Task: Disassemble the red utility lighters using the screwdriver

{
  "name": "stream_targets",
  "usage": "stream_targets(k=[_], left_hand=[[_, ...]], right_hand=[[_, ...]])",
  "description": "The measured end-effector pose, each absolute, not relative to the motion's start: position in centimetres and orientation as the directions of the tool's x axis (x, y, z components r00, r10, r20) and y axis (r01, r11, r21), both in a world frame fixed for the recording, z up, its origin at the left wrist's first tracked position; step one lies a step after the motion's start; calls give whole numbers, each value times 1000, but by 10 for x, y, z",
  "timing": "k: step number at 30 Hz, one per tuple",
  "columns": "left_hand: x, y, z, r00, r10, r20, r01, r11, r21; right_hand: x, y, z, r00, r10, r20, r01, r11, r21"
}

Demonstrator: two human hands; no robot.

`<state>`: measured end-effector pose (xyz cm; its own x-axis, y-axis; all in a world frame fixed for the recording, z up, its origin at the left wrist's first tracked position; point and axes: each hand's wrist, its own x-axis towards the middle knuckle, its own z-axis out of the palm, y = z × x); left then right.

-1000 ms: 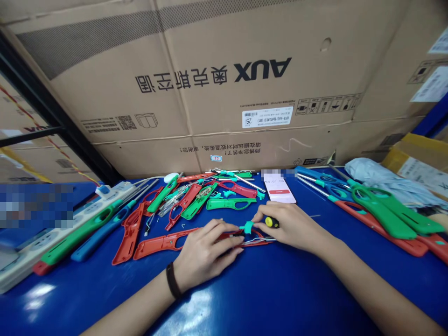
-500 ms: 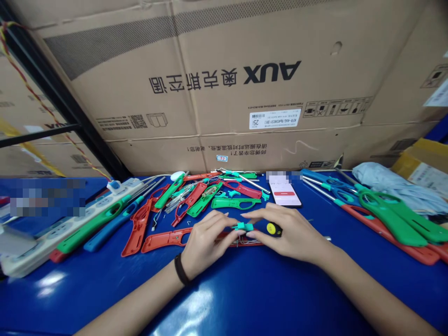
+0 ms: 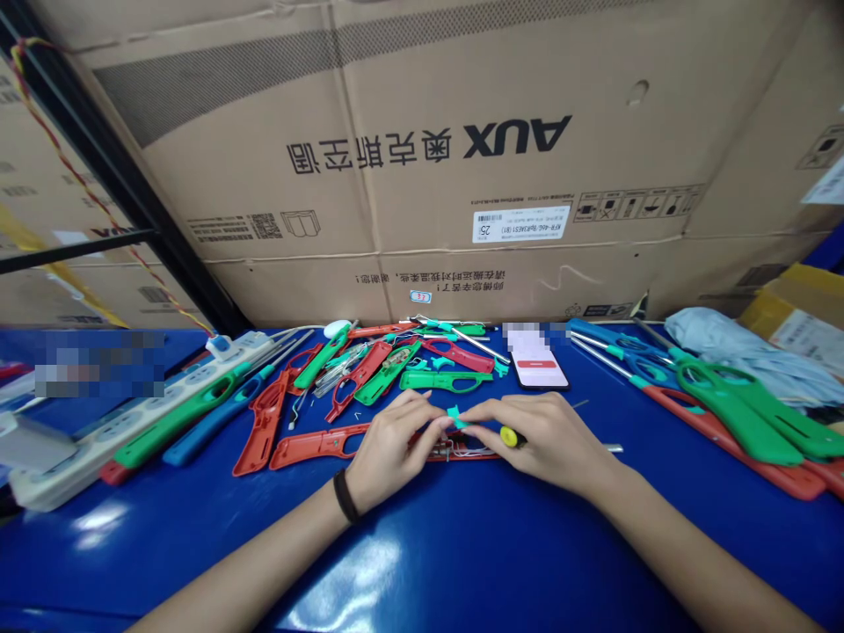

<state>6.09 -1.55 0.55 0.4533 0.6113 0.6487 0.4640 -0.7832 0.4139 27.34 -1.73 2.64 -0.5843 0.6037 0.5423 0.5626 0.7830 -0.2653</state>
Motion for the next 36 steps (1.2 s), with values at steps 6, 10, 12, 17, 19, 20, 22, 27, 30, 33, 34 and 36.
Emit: stream_targets(k=[6, 10, 12, 17, 19, 20, 22, 27, 30, 33, 34, 36], left_hand=[[60, -15, 5, 452, 649, 612, 489, -754, 438], [58, -17, 4, 512, 657, 553, 496, -752, 433], [57, -19, 4, 565, 628, 535, 478, -778, 408], [59, -21, 6, 637, 598, 487, 486, -802, 348], [59, -21, 5, 645, 598, 476, 494, -802, 337], [59, -21, 5, 646, 599, 474, 498, -801, 333], [59, -21, 4, 648, 595, 475, 499, -803, 325], [58, -21, 2, 673, 563, 480, 487, -826, 286], [58, -22, 2, 682, 555, 476, 490, -830, 266], [58, -22, 2, 688, 547, 477, 487, -835, 255], [59, -22, 1, 689, 547, 476, 489, -835, 253], [59, -23, 1, 688, 549, 475, 495, -833, 247]], right_hand=[[276, -15, 29, -620, 645, 448, 617, 753, -230], [284, -14, 38, -614, 721, 322, 684, 689, -239], [288, -13, 41, -607, 748, 267, 702, 663, -260], [288, -12, 40, -645, 739, 194, 686, 672, -279], [286, -11, 38, -655, 731, 192, 677, 681, -280], [285, -11, 37, -657, 729, 191, 675, 682, -282], [285, -10, 35, -659, 728, 189, 670, 682, -292], [284, -12, 35, -660, 733, 162, 665, 671, -327], [284, -13, 37, -662, 737, 138, 667, 663, -340], [284, -14, 38, -661, 741, 121, 675, 657, -335], [284, -14, 38, -661, 741, 120, 677, 657, -331], [283, -15, 39, -660, 742, 117, 683, 657, -318]])
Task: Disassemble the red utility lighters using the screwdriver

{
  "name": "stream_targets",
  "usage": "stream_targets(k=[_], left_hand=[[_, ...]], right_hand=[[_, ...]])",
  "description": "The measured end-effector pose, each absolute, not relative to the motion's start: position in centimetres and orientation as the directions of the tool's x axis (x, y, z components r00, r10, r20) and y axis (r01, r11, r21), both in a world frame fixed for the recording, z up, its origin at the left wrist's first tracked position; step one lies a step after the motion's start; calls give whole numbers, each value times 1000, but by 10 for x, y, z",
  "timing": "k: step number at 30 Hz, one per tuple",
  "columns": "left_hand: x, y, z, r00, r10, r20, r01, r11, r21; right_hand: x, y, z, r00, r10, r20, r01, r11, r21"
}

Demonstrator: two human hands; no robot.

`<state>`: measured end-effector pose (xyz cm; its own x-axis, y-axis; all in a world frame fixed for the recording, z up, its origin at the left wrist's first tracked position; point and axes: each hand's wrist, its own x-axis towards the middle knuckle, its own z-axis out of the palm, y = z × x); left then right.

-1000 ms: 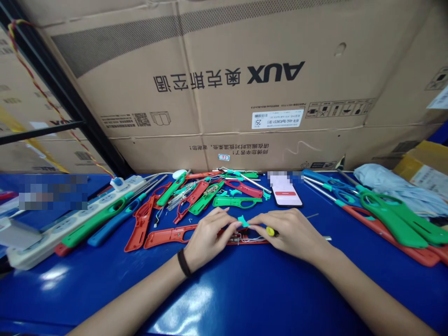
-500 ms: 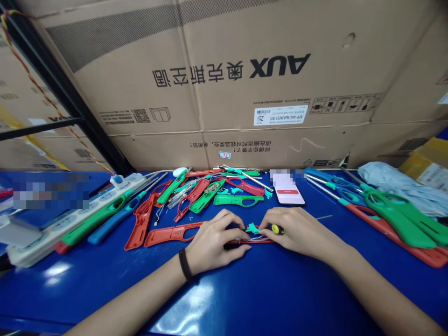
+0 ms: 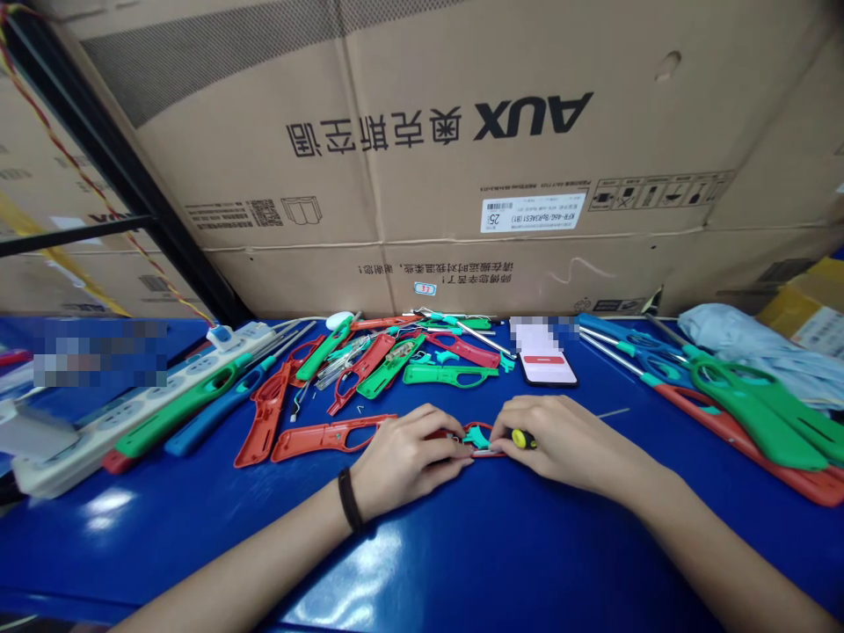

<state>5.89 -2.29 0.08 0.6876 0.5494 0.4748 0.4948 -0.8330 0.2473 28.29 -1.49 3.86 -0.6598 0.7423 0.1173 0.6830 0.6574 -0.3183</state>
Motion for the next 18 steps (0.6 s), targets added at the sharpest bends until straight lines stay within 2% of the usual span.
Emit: stream_targets(k=[7, 18], left_hand=[[60, -23, -1, 676, 555, 485, 502, -828, 250], [58, -22, -2, 700, 527, 482, 488, -846, 217]], right_hand=[[283, -17, 44, -639, 764, 88, 725, 637, -262], [285, -13, 41, -657, 744, 124, 696, 661, -279]])
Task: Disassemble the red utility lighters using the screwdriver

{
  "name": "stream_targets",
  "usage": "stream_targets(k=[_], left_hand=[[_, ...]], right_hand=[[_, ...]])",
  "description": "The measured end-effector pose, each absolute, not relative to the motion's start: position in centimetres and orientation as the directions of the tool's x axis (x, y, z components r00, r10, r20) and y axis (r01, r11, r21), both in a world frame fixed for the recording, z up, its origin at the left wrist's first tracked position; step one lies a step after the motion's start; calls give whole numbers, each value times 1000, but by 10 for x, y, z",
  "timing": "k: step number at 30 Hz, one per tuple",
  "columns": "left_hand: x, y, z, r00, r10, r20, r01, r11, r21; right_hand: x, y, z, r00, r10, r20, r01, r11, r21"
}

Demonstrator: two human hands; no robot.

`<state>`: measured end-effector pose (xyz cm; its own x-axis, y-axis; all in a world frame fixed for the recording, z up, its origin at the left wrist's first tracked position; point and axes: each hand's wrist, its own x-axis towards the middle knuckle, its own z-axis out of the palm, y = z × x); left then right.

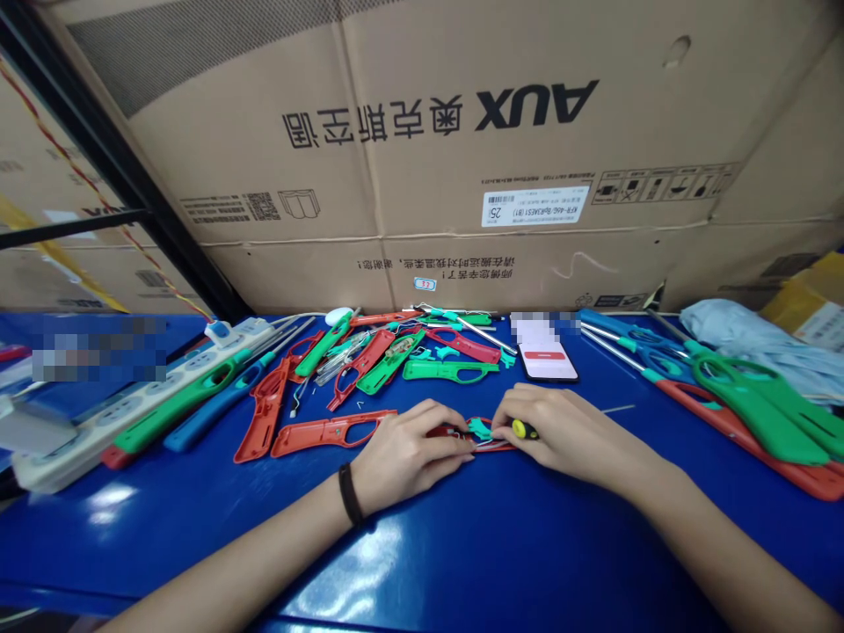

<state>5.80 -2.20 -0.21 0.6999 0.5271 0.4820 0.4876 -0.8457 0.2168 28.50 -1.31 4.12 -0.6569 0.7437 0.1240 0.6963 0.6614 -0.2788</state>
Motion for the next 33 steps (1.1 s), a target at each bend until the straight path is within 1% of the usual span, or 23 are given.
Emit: stream_targets(k=[2, 8, 11, 20, 27, 30, 33], left_hand=[[59, -23, -1, 700, 540, 468, 497, -838, 223], [60, -24, 3, 670, 606, 429, 514, -795, 322], [62, -24, 5, 659, 624, 419, 520, -781, 346], [70, -25, 3, 636, 669, 386, 576, -743, 339], [69, -25, 1, 637, 655, 406, 579, -755, 308], [69, -25, 0, 645, 637, 422, 568, -769, 292], [68, -24, -2, 642, 623, 447, 556, -780, 287]], right_hand=[[286, -12, 41, -660, 739, 137, 691, 668, -274], [288, -10, 42, -656, 739, 153, 694, 670, -264], [289, -9, 42, -650, 740, 172, 697, 671, -252], [287, -10, 41, -639, 760, 118, 699, 638, -323], [287, -10, 42, -636, 768, 79, 701, 617, -357], [288, -11, 42, -634, 770, 75, 704, 614, -357], [287, -13, 43, -628, 776, 63, 721, 610, -329]])
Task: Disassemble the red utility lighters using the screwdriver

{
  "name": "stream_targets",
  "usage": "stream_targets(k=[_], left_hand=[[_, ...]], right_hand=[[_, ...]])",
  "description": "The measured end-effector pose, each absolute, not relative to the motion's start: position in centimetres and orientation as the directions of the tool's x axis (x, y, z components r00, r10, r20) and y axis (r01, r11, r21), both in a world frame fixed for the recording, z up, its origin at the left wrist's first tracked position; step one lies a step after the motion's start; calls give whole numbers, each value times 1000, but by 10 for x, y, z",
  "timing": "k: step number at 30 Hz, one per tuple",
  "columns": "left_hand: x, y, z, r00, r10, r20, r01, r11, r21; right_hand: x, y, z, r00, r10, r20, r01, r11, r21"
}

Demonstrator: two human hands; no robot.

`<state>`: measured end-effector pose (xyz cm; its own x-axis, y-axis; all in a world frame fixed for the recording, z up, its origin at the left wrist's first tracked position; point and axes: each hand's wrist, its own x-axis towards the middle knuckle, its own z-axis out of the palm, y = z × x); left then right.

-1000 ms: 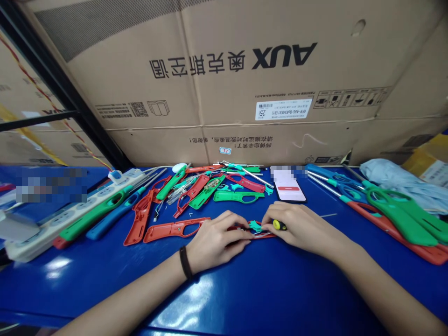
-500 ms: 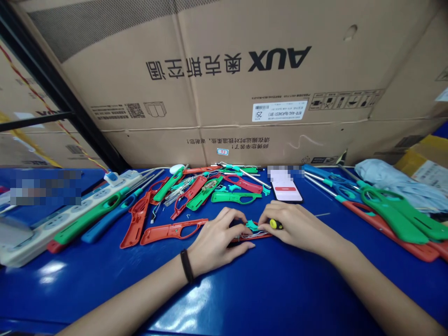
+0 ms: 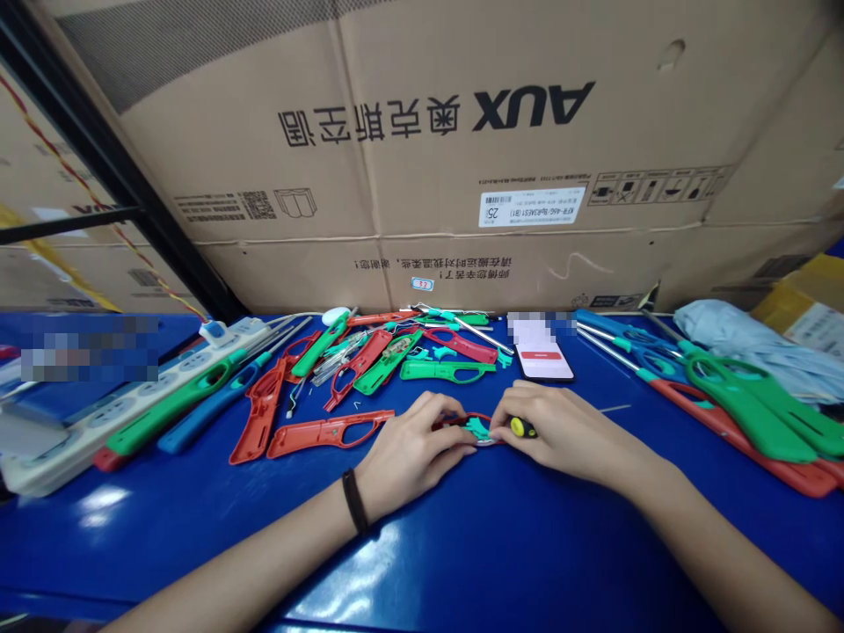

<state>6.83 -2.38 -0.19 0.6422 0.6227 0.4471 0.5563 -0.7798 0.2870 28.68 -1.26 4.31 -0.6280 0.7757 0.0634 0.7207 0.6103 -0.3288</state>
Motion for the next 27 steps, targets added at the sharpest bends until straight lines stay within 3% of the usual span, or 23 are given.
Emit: stream_targets(k=[16, 27], left_hand=[[56, -28, -2, 654, 608, 450, 567, -788, 241], [55, -26, -3, 641, 592, 488, 529, -802, 277]], right_hand=[[285, -15, 44, -622, 778, 86, 749, 623, -226], [280, -17, 46, -665, 740, 99, 725, 671, -155]])
